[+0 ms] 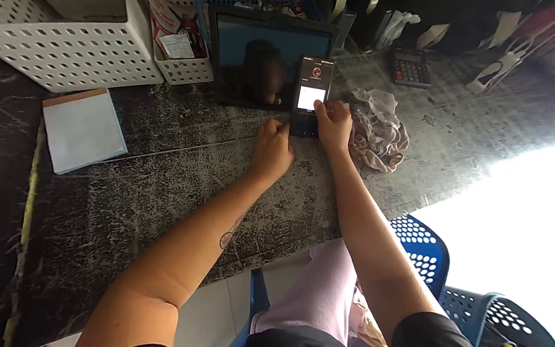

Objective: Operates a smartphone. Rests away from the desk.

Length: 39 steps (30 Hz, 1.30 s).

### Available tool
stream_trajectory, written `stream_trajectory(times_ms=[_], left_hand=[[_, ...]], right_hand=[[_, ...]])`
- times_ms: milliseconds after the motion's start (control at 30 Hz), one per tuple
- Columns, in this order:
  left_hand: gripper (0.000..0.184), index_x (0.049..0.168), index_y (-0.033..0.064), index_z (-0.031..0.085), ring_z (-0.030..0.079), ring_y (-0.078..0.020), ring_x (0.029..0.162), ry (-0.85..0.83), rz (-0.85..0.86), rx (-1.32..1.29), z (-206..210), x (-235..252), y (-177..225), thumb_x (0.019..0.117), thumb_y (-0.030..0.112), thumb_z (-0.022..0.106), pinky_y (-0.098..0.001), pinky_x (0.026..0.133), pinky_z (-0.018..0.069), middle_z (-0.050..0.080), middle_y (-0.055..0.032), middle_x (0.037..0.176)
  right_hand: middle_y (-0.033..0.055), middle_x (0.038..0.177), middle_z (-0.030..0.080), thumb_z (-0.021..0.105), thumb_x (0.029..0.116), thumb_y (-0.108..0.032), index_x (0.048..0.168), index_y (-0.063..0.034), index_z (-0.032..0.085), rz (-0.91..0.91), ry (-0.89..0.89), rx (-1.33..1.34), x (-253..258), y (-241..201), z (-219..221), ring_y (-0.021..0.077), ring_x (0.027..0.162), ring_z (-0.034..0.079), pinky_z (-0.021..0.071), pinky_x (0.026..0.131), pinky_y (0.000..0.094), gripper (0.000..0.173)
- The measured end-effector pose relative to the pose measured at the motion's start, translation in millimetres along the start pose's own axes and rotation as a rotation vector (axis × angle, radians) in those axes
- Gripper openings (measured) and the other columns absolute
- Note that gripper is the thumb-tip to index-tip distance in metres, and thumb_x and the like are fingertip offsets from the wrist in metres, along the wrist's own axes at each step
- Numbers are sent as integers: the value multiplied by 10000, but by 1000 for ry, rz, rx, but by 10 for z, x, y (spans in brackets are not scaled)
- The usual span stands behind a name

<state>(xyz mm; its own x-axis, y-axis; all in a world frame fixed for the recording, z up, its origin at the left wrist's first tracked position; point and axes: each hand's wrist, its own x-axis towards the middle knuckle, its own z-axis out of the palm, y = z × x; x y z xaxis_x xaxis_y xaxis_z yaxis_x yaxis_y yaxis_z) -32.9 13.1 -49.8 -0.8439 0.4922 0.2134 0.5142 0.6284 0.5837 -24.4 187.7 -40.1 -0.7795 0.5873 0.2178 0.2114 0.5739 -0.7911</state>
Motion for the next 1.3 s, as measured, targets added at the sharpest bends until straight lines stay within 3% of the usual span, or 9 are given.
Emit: stream_trajectory(times_ms=[167, 400, 700, 767, 867, 967, 1133, 1200, 1300], left_hand=[[369, 1343, -6, 646, 561, -373, 1201, -7, -5, 0, -5, 2, 12, 1019, 136, 540, -466, 1048, 457, 593, -214, 1295], [372, 1346, 8, 645, 555, -368, 1208, -12, -15, 2, 2, 0, 8, 1017, 143, 539, -465, 1045, 459, 586, -207, 1308], [360, 1330, -11, 652, 564, -386, 1209, 6, 4, -17, 0, -2, 5, 1014, 130, 551, -485, 1048, 462, 600, -223, 1293], [363, 1336, -8, 650, 560, -384, 1217, -1, 3, -15, 1, -1, 1, 1017, 131, 546, -478, 1053, 461, 598, -219, 1298], [362, 1338, -14, 647, 557, -387, 1218, -3, 8, -21, -9, -2, 1, 1020, 132, 551, -481, 1055, 458, 595, -224, 1299], [367, 1344, -14, 643, 557, -389, 1214, 2, 5, -23, -10, -7, 6, 1016, 124, 554, -477, 1053, 459, 594, -227, 1300], [369, 1347, -10, 641, 556, -372, 1212, -6, -2, -6, -18, -9, 12, 1015, 120, 543, -466, 1050, 458, 592, -214, 1296], [369, 1350, -12, 638, 554, -375, 1224, -12, -7, -5, -26, -8, 23, 1018, 119, 547, -465, 1062, 454, 591, -217, 1305], [364, 1344, -13, 640, 555, -378, 1220, -10, -6, -6, -22, -6, 21, 1021, 128, 551, -465, 1062, 454, 589, -221, 1300]], right_hand=[[35, 726, 590, 503, 1042, -465, 1045, -71, 662, -15, 11, 23, -23, -11, -19, 184, 659, 575, 485, 681, 448, 425], [120, 876, 700, 546, 964, -657, 1159, -82, 663, 50, -13, -161, -57, -159, 7, 303, 841, 687, 521, 781, 558, 618], [59, 737, 555, 357, 1098, -442, 921, -70, 611, -17, 5, -34, -29, -27, -10, 222, 724, 584, 461, 703, 488, 484], [54, 782, 588, 397, 1094, -419, 976, -68, 636, -48, -70, 52, -10, 40, -58, 189, 749, 593, 478, 729, 460, 441], [56, 873, 670, 558, 1041, -304, 1288, -8, 602, -125, -252, 216, -17, 136, -176, 105, 759, 629, 543, 740, 334, 388], [126, 1047, 705, 781, 880, -213, 1527, 36, 330, -141, -405, 297, -33, 147, -247, 120, 867, 700, 596, 828, 302, 827], [184, 1259, 665, 913, 737, -355, 1602, -51, 175, -122, -349, 57, -85, 62, -156, 252, 1121, 688, 561, 993, 450, 1177], [229, 1322, 627, 907, 745, -370, 1622, -66, 134, -99, -325, -81, -109, -7, -134, 353, 1199, 643, 501, 1032, 552, 1208], [205, 1319, 635, 874, 786, -389, 1612, -88, 174, -93, -335, -20, -89, 38, -143, 319, 1179, 655, 521, 1017, 529, 1124]])
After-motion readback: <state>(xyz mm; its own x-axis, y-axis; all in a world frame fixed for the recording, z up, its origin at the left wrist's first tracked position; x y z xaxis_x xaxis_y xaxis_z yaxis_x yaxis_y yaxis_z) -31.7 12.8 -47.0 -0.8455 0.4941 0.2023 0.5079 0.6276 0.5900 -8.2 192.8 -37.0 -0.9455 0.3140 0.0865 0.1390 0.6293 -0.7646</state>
